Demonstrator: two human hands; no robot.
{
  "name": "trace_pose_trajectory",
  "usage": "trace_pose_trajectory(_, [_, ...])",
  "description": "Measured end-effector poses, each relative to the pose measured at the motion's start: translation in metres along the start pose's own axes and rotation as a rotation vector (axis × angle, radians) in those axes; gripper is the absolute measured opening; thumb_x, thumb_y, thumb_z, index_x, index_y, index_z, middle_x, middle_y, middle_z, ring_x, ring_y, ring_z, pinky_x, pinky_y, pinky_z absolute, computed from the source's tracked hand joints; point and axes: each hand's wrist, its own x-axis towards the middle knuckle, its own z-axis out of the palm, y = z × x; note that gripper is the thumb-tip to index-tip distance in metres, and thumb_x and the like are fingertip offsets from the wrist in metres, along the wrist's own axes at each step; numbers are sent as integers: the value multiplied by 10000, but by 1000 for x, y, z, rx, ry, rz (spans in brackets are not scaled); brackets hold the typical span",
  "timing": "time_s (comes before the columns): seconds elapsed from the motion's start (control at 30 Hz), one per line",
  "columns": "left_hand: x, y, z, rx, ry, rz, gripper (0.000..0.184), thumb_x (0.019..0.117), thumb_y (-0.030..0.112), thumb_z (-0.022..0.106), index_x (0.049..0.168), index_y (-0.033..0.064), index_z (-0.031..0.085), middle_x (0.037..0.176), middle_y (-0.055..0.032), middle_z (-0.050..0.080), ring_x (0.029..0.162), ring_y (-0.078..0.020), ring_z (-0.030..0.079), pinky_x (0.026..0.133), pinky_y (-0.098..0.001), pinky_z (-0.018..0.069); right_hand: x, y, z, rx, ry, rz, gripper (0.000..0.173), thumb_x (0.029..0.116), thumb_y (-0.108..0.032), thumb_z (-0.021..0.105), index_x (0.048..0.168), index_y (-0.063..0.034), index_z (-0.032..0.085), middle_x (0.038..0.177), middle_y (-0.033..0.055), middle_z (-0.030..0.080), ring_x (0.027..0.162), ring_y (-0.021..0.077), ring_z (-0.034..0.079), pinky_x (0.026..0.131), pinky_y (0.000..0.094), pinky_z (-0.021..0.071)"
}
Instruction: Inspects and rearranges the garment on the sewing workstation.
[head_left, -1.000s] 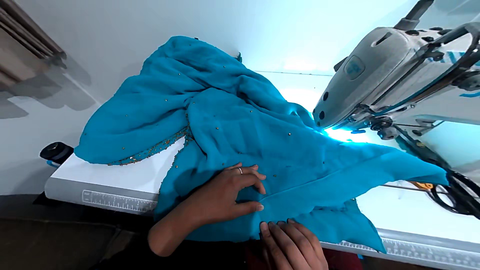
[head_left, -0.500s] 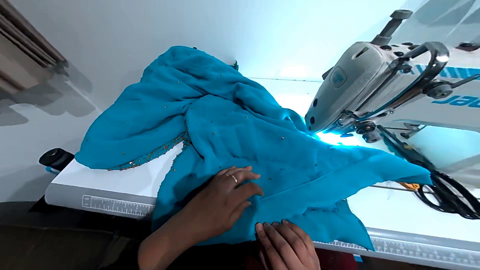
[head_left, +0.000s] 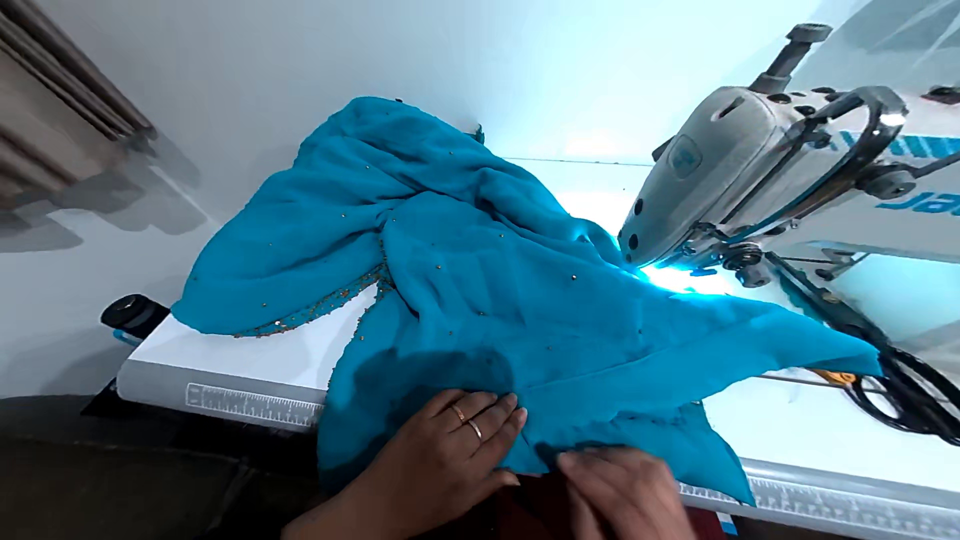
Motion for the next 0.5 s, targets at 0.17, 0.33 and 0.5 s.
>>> trace_pose_trajectory(0.17, [9,1,1,-118,50,-112,606,1037,606,380,1173,140,743,1168,-17,751,1106,-181,673,980,-342,492,27,34,-67,-179,-45,152,208,1007,-187,490,1005,-103,680,935,68,694,955,171,637,883,298,488])
trace_pose_trajectory(0.33, [17,11,8,-41,123,-157,364,1028,418,535,1051,136,764,1034,-20,768,994,-183,704,900,-311,542,35,49,-92,-204,-439,326,334,1001,-309,594,1082,-25,749,1157,209,724,1132,392,672,953,558,511])
trace_pose_trajectory(0.5, [21,3,-1,-207,78,-244,304,1035,286,517,999,143,783,964,-2,776,968,-154,725,870,-285,570,33,30,-74,-265,-511,305,421,999,-393,595,1146,-23,734,1203,229,706,1226,487,610,1007,602,496])
